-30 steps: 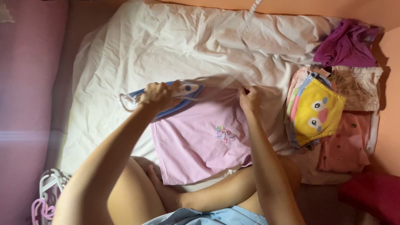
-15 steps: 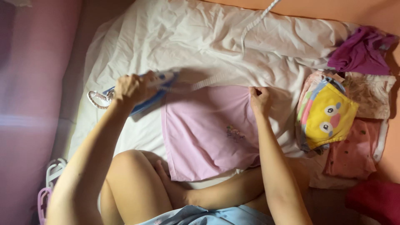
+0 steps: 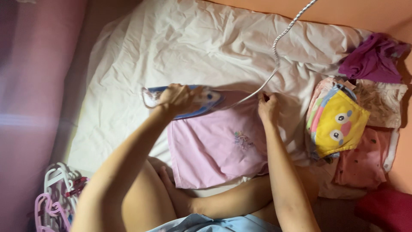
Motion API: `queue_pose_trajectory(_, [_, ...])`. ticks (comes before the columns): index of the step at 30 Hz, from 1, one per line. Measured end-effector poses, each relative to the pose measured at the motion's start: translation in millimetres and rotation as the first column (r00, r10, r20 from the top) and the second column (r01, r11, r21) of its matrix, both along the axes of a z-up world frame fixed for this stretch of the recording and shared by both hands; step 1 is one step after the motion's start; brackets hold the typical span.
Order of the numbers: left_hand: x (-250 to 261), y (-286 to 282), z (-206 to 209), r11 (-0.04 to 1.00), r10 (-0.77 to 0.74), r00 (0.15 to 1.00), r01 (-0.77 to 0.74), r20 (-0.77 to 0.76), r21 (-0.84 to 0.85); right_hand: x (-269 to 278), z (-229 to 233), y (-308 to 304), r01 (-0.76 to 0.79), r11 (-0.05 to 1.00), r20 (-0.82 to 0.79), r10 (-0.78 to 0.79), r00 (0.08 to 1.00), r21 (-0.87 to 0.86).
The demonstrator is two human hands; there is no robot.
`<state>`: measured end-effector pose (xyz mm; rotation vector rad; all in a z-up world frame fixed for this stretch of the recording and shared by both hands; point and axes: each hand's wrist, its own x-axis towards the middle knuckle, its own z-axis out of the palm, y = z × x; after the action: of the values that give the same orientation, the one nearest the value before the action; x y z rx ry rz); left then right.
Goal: The person irons a pink garment on a bed by hand using an iron and then folds it.
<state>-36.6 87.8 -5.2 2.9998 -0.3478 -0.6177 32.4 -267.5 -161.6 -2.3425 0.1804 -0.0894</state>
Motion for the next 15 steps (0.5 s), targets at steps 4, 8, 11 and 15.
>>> queue_pose_trajectory(4, [18,-35,4,0.996,0.042,0.999,-0.041,0.019,-0.073,6,-14,-2,0.027,1.0,0.029,-0.027,0.999,-0.008])
queue_pose_trajectory(8, [36,-39,0,0.994,-0.105,0.994,0.107,0.041,-0.037,13,-13,-5,0.007,0.966,-0.095,-0.033,0.995,-0.259])
queue_pose_trajectory(11, [46,-41,-2,1.0,-0.016,0.999,0.017,0.03,-0.023,5,-7,-5,-0.007,0.996,0.013,0.006,1.0,0.093])
queue_pose_trajectory(15, [32,-38,1,0.953,-0.302,0.952,0.303,0.047,-0.02,12,-7,-6,-0.012,0.999,-0.134,0.017,0.991,0.035])
